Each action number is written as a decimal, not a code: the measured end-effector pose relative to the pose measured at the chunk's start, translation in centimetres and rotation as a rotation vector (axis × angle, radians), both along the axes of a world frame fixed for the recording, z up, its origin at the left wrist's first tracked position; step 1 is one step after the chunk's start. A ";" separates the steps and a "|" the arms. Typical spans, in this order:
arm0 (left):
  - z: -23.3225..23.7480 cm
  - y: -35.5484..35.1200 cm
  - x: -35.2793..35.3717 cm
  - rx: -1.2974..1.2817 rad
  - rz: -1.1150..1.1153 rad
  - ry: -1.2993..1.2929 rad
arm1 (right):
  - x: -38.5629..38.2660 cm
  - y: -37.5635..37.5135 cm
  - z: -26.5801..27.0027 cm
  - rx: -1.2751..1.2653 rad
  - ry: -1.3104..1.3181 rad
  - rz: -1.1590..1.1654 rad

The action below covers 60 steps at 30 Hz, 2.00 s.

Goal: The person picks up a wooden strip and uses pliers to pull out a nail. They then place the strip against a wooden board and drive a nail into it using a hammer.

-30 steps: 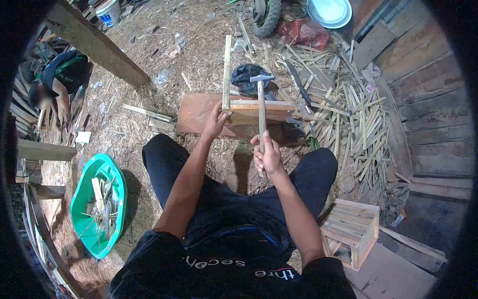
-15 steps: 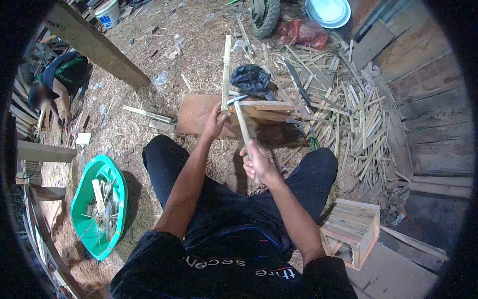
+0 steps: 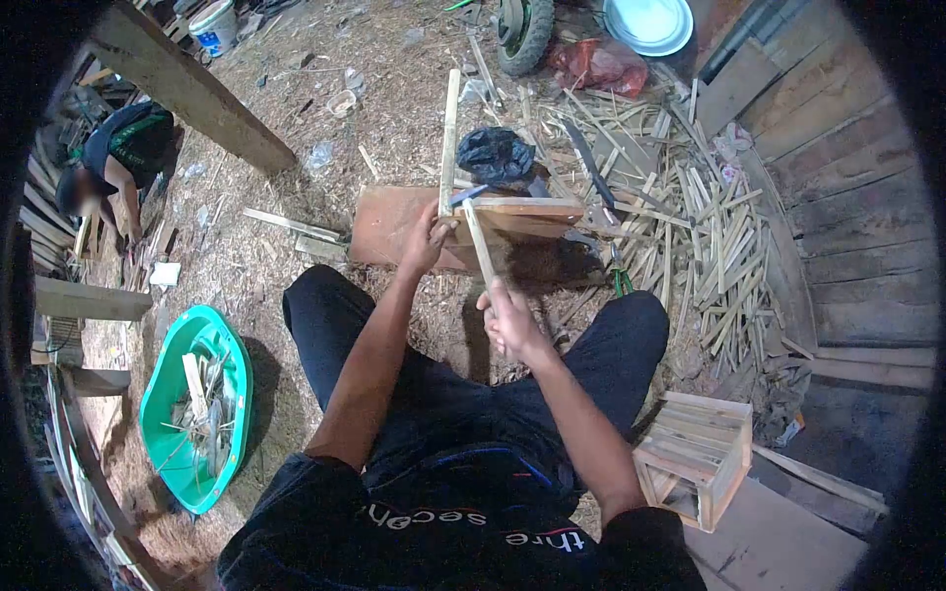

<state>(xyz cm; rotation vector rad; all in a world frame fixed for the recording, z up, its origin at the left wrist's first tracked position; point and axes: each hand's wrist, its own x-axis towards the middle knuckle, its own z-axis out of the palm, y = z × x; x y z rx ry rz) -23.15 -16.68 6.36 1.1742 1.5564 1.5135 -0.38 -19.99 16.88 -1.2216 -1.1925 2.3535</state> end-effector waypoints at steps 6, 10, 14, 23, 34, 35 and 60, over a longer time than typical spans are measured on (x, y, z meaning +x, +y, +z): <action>-2.2 0.7 -0.6 0.023 0.011 0.088 | 0.4 0.5 -1.0 0.405 -0.141 -0.139; -0.3 0.0 0.0 -0.072 0.003 0.014 | 0.3 1.4 -0.1 0.807 -0.266 -0.077; -2.6 0.6 -0.3 0.089 0.039 0.113 | -0.3 1.1 1.3 0.978 -0.335 -0.071; -2.1 0.5 -0.3 0.010 0.017 0.029 | -0.6 0.7 2.4 1.049 -0.318 -0.079; -3.7 0.8 -0.6 -0.015 0.057 0.120 | -0.5 -0.3 2.7 1.053 -0.332 -0.042; -4.9 0.9 -0.7 0.009 0.045 0.065 | -0.4 -0.2 1.8 1.082 -0.375 -0.041; -5.4 3.8 -4.6 -0.266 0.000 -0.657 | -1.0 4.5 -5.3 1.111 -0.486 -0.094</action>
